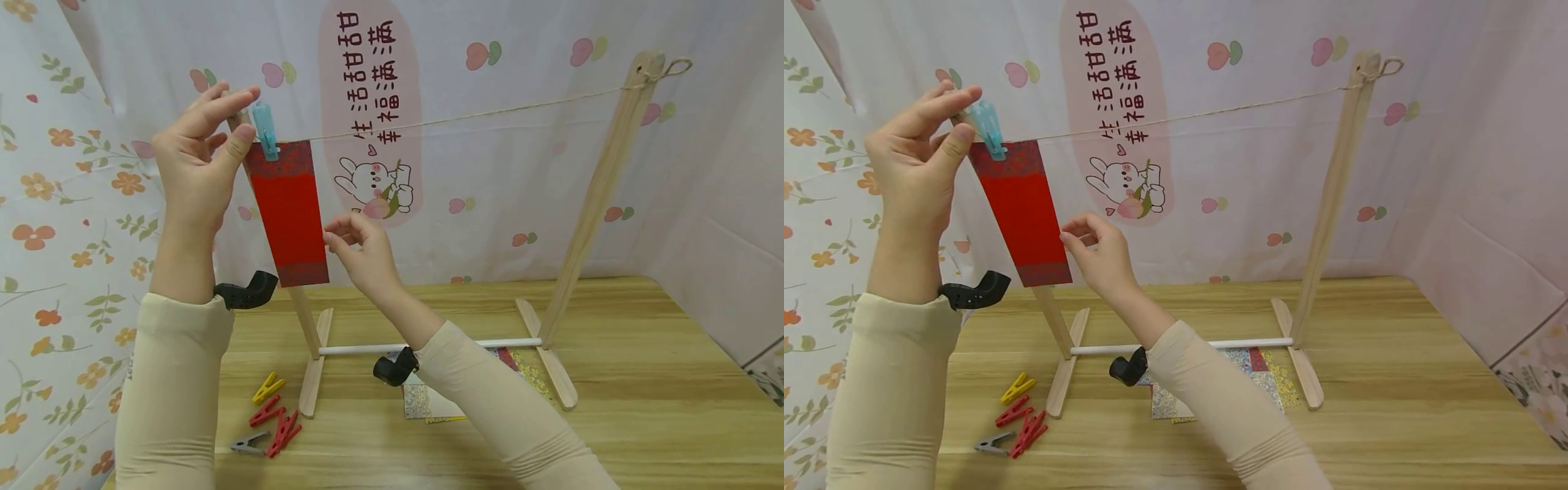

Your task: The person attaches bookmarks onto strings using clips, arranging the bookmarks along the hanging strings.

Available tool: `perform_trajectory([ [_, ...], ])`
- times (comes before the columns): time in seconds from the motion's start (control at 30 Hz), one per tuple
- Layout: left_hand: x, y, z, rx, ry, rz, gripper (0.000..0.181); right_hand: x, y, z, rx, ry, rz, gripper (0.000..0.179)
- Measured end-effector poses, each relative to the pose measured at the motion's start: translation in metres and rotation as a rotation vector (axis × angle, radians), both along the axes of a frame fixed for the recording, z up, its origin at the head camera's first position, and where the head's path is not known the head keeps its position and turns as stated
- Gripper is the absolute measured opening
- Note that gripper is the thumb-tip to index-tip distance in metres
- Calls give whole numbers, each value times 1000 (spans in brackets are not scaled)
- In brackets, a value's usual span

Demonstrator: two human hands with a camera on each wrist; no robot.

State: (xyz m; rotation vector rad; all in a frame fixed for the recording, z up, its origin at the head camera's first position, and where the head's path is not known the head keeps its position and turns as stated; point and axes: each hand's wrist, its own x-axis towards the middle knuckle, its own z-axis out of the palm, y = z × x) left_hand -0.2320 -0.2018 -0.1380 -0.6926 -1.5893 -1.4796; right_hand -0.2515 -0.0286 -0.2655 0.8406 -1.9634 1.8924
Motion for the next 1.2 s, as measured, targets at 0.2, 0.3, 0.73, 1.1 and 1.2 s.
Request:
perform_trajectory([
  [0.2, 3, -4, -5, 22, 20, -4, 22, -1, 7, -5, 2, -2, -21, 14],
  [0.3, 7, -7, -8, 62, 40, -1, 20, -2, 13, -8, 2, -3, -29, 12],
  [0.73, 32, -33, -47, 168, 65, -44, 18, -5, 55, -27, 84, -70, -112, 15],
  [1.1, 48, -60, -96, 121, -66, -29, 19, 1, 95, -48, 145, -134, -136, 16],
  [1.2, 54, -65, -110, 40, -115, 40, 18, 5, 104, -53, 156, -156, -129, 15],
])
